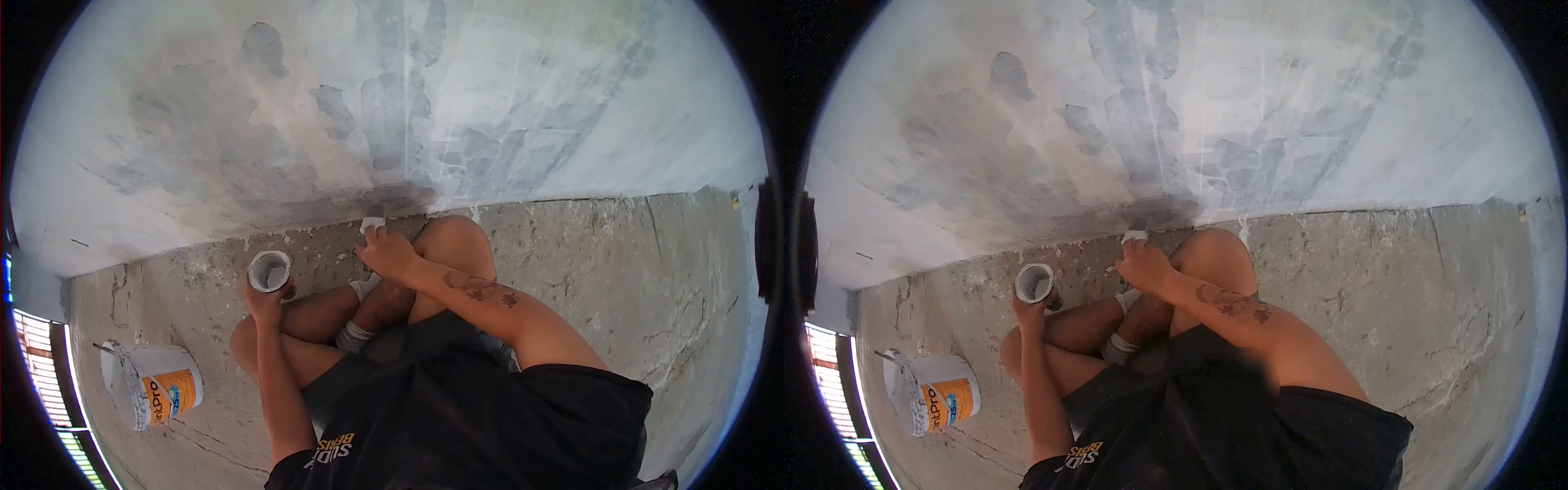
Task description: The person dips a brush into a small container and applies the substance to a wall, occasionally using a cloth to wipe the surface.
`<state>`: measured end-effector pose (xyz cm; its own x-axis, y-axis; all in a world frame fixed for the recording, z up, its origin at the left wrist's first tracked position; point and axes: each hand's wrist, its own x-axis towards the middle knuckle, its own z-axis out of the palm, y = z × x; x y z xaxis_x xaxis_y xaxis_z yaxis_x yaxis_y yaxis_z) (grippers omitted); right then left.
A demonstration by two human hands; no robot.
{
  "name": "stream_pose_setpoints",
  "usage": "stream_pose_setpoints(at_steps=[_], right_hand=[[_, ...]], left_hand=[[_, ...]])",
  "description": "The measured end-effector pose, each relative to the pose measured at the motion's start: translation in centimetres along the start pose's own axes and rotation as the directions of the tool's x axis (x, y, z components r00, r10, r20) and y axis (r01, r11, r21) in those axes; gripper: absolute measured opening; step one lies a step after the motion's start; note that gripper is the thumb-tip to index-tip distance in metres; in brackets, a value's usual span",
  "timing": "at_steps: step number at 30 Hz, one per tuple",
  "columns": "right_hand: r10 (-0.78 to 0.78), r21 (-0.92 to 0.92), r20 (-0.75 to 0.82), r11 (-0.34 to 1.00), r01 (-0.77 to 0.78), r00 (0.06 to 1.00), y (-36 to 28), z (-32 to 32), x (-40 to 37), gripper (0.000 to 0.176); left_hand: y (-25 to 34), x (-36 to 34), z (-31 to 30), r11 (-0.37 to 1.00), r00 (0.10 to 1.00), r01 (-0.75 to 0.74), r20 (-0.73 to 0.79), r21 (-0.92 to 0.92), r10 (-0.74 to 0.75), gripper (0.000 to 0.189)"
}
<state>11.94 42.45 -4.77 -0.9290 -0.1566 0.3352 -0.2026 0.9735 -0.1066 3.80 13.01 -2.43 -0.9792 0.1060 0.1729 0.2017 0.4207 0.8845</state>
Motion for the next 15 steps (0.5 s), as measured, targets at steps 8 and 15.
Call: stream_pose_setpoints(at_steps=[8,15], right_hand=[[0.112,0.074,0.24,0.988,-0.133,0.964,2.2,2.2,2.0,0.017],[0.091,0.11,0.218,0.987,-0.117,0.972,0.9,-0.5,0.6,0.02]], left_hand=[[-0.1,0.2,0.2,0.993,1.0,-0.006,0.02,0.12,0.004,0.072],[-0.3,0.0,0.4,0.993,1.0,0.001,0.024,0.114,-0.004,0.071]])
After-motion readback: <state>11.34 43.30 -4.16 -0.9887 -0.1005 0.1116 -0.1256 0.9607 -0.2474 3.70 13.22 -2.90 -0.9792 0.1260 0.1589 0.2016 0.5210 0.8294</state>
